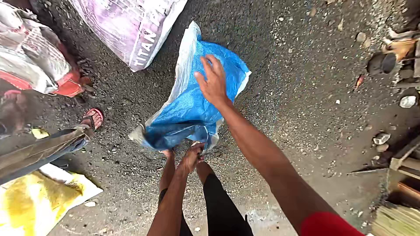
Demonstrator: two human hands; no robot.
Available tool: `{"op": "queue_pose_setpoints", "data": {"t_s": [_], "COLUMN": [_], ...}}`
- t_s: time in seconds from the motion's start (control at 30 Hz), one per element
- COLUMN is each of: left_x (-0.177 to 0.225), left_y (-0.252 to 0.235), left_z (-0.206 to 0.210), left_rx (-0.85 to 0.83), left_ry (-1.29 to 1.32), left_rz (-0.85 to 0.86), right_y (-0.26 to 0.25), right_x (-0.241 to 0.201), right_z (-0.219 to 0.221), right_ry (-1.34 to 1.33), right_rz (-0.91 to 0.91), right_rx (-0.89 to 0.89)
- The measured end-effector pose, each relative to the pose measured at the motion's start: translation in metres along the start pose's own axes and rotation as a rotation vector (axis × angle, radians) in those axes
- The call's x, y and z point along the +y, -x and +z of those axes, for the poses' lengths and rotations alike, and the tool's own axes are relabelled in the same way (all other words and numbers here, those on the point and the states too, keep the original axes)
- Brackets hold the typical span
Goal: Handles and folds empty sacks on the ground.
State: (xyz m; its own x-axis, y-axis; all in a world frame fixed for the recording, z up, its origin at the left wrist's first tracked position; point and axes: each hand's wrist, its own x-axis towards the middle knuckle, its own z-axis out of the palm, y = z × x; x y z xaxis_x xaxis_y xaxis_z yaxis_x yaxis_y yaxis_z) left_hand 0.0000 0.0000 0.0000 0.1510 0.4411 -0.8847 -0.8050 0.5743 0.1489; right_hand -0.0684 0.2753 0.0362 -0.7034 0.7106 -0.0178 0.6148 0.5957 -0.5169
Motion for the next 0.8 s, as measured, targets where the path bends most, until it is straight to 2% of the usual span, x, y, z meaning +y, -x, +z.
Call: {"op": "queue_pose_setpoints", "data": {"t_s": [0.1, 0.17, 0.27, 0.33, 0.4, 0.47, 0.5, 0.57, 0.63, 0.67, 0.73, 0.8], "left_x": [-0.008, -0.016, -0.032, -0.037, -0.046, -0.062, -0.070, -0.083, -0.089, -0.087, -0.078, -0.070], "left_y": [0.000, -0.005, -0.012, -0.009, -0.004, 0.000, 0.002, 0.009, 0.016, 0.017, 0.017, 0.013], "left_z": [-0.017, -0.036, -0.050, -0.049, -0.047, -0.052, -0.058, -0.073, -0.086, -0.091, -0.093, -0.088], "left_rx": [0.030, 0.066, 0.030, -0.009, -0.015, 0.004, 0.031, 0.101, 0.128, 0.134, 0.126, 0.087], "left_ry": [0.096, 0.186, 0.219, 0.161, 0.155, 0.201, 0.241, 0.323, 0.366, 0.365, 0.353, 0.367], "left_rz": [0.042, 0.086, 0.093, 0.068, 0.039, 0.008, 0.002, -0.002, 0.023, 0.045, 0.085, 0.121], "right_y": [-0.037, -0.044, -0.036, -0.019, 0.016, 0.046, 0.053, 0.047, 0.019, 0.001, -0.021, -0.003], "right_x": [0.035, 0.065, 0.122, 0.147, 0.143, 0.124, 0.111, 0.094, 0.096, 0.098, 0.103, 0.096], "right_z": [0.095, 0.134, 0.131, 0.118, 0.131, 0.163, 0.177, 0.184, 0.166, 0.155, 0.145, 0.167], "right_ry": [0.339, 0.494, 0.580, 0.578, 0.569, 0.525, 0.500, 0.460, 0.464, 0.480, 0.540, 0.504], "right_rz": [-0.117, -0.267, -0.509, -0.494, -0.279, -0.121, -0.111, -0.256, -0.459, -0.499, -0.443, -0.272], "right_rx": [-0.185, -0.209, -0.216, -0.188, -0.136, -0.149, -0.215, -0.370, -0.439, -0.414, -0.252, -0.183]}}
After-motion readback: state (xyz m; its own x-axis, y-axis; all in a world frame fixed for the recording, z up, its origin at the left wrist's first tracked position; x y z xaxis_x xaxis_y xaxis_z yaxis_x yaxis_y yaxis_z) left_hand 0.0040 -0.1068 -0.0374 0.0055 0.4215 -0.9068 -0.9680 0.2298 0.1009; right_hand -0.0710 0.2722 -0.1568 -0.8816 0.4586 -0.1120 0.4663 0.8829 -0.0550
